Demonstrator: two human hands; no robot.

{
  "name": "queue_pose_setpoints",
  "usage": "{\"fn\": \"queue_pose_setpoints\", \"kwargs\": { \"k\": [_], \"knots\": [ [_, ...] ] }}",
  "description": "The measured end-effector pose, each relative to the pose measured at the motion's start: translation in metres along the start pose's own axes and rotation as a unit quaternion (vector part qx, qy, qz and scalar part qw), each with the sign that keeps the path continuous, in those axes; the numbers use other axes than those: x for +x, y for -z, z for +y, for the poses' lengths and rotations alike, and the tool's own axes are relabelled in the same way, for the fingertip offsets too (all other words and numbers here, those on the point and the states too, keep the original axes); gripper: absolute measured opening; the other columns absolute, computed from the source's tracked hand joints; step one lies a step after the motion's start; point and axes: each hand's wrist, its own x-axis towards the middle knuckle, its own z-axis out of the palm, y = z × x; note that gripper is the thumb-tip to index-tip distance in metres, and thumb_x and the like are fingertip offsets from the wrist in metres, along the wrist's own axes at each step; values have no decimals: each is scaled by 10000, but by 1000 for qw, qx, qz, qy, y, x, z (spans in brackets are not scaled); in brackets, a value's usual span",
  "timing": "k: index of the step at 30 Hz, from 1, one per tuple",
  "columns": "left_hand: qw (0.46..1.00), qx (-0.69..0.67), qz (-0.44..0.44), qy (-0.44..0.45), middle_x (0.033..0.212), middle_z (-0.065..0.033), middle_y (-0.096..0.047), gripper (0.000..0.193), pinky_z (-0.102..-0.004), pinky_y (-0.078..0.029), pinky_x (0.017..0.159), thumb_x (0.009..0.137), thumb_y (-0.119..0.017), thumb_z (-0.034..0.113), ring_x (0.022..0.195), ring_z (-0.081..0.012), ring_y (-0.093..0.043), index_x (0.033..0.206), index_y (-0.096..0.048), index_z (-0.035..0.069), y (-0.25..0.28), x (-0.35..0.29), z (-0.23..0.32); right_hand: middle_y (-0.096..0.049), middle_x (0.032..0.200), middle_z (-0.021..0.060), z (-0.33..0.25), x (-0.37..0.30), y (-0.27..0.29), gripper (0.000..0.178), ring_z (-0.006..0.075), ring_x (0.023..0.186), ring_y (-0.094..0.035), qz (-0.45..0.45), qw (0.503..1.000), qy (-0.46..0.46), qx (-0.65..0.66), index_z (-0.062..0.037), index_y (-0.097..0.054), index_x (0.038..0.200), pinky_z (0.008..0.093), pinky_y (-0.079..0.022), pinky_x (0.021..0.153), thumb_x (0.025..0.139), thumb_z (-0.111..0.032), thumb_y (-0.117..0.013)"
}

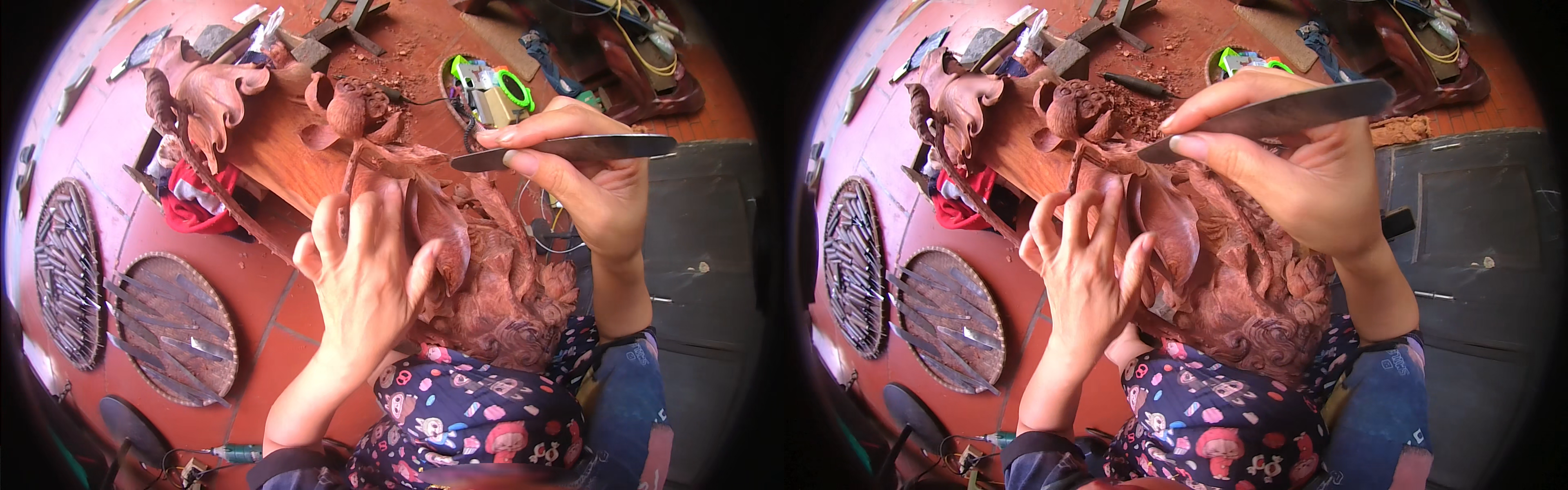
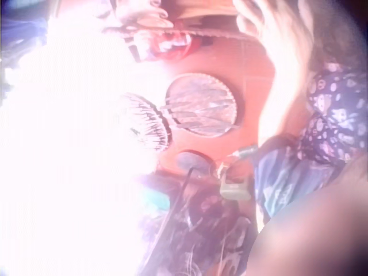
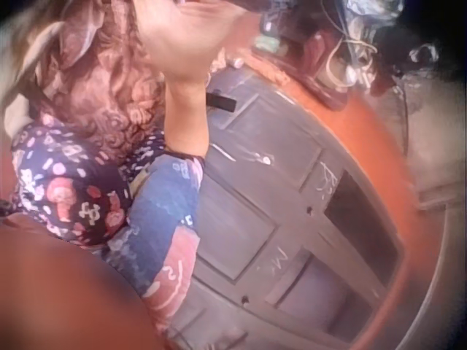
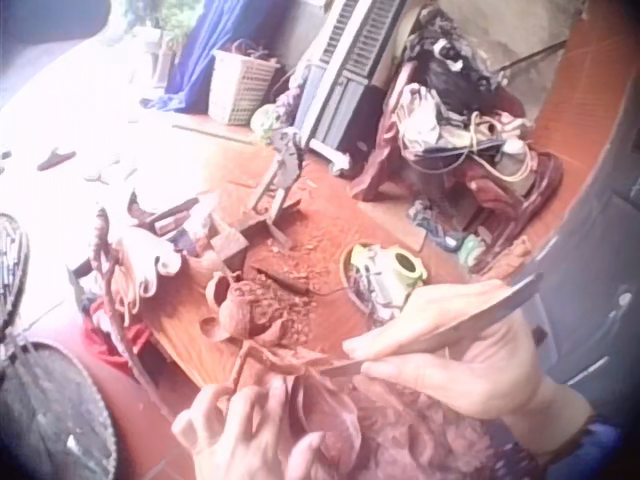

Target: The person carves a large wooden piece using a chisel, shaping floral and leaf details. They repeatedly carve, brush away wood shavings, and switch between different chisels to refine the design.

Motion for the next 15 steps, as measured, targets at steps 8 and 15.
{"fn": "queue_pose_setpoints", "kwargs": {
  "k": [8, 15],
  "knots": [
    [998, 31, -12, -45, 1254, -49, -543, 572, -444, -294, 1019, 875, -691, 455, 1309, -281, -408, 1336, -605, 128, 5, 25, -5, -763, 991, 149, 10, 5, 5, 189, 188, 912, -715, -8, 1000, 15, -6, 32, -748, 1003, 295, -548, 859, 827, 94, -717],
    [999, 38, -36, -6, 1356, -61, -526, 533, -463, -269, 1036, 865, -728, 408, 1383, -325, -359, 1305, -634, 122, 16, 7, 0, -758, 1019, 162, 19, 13, -1, 187, 209, 946, -723, 14, 990, -1, 141, 48, -737, 1029, 309, -560, 860, 849, 91, -710]
  ]
}}
